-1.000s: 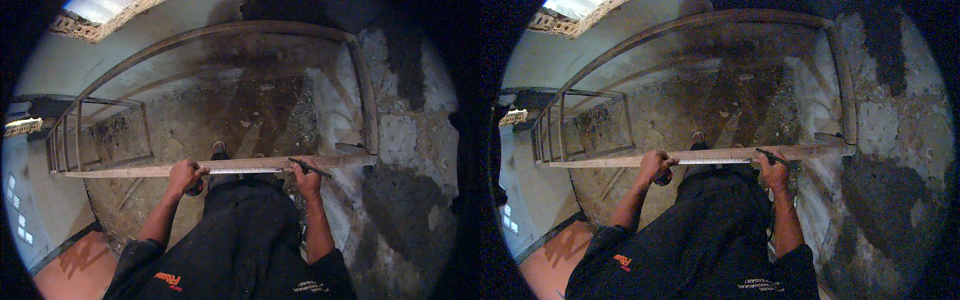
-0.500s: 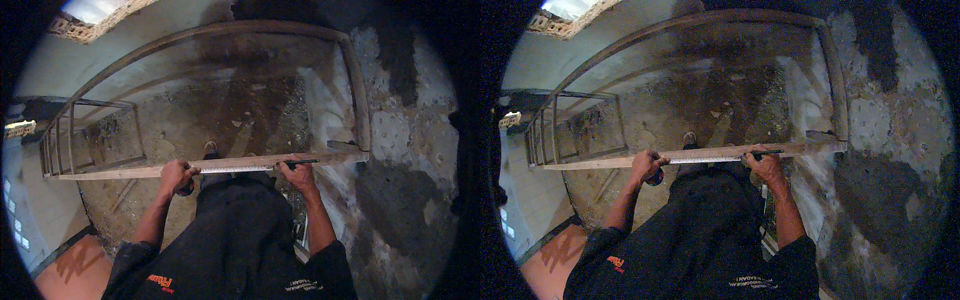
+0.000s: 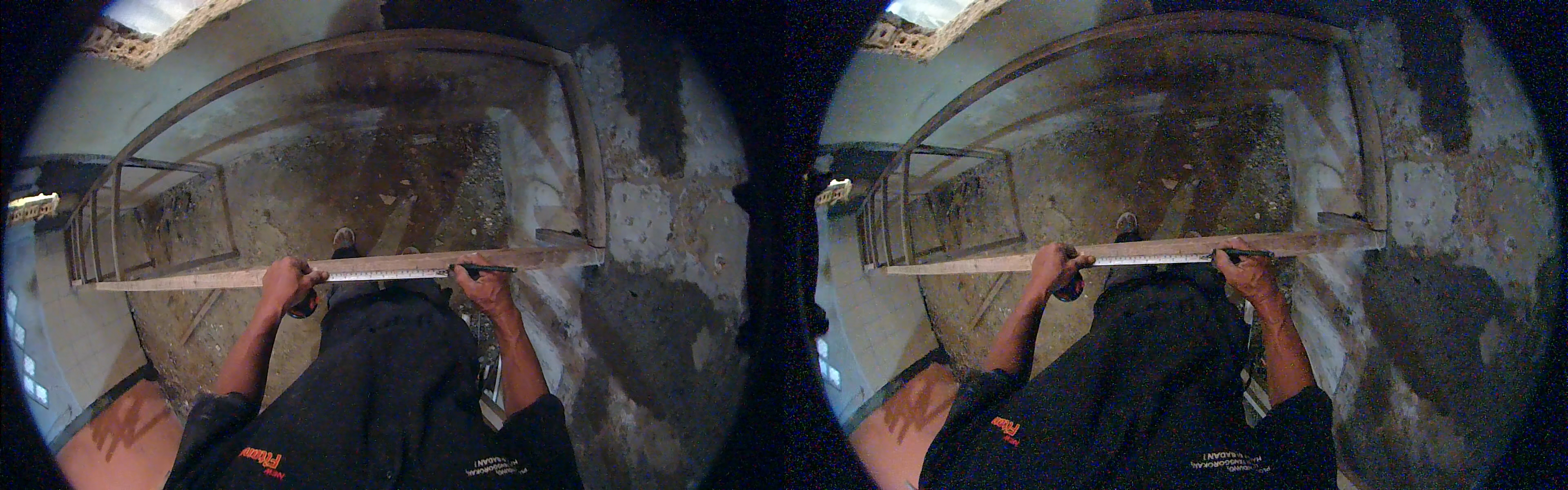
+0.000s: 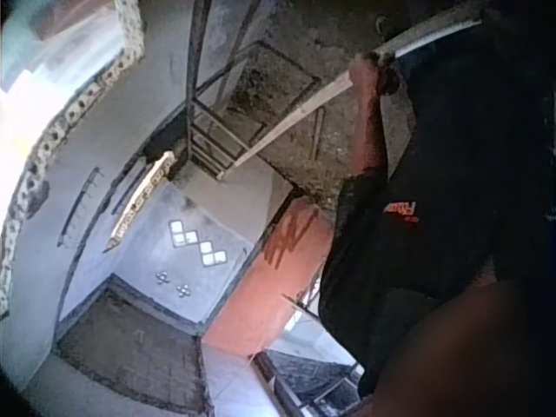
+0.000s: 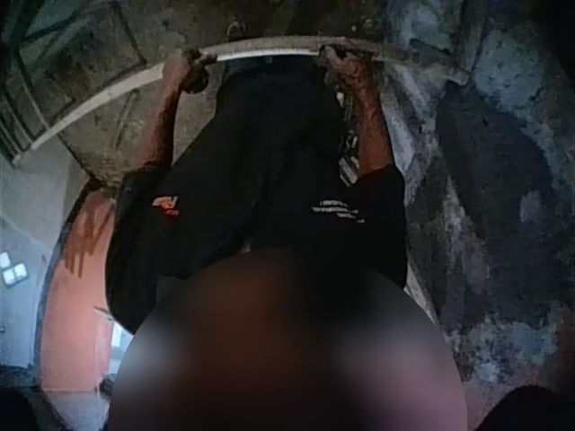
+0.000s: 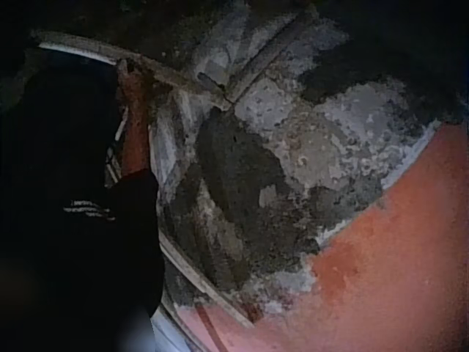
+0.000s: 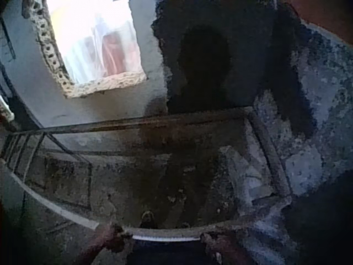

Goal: The person measures a wooden plank with a tape measure, marks it with a pencil, and then cuts it using a hand saw. The person also measures a wall opening and positions the plank against the wall before cutting.

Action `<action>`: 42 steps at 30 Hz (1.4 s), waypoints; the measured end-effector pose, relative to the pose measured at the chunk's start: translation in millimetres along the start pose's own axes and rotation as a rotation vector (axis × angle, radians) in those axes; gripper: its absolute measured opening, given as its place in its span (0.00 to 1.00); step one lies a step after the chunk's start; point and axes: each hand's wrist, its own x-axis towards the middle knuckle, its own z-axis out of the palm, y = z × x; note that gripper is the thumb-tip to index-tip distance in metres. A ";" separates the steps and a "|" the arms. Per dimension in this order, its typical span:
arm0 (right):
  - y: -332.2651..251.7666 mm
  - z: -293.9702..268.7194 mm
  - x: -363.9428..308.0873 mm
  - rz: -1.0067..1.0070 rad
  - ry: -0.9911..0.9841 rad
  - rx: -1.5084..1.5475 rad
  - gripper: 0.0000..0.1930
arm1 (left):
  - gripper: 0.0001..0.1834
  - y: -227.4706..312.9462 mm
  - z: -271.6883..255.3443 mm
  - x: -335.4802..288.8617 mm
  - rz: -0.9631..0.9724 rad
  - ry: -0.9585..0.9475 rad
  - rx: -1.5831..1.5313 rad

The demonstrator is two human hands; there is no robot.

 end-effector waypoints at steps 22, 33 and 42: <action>33.7 21.7 1.9 -0.473 -0.117 -0.412 0.08 | 0.24 -65.7 -11.1 -19.4 -0.001 -0.433 -0.430; 22.9 14.5 0.6 -0.399 -0.122 -0.341 0.10 | 0.22 -89.3 26.5 -54.6 -0.073 -0.538 -0.638; 22.1 8.6 0.8 -0.423 -0.192 -0.347 0.10 | 0.18 -93.3 38.5 -76.3 -0.116 -0.524 -0.876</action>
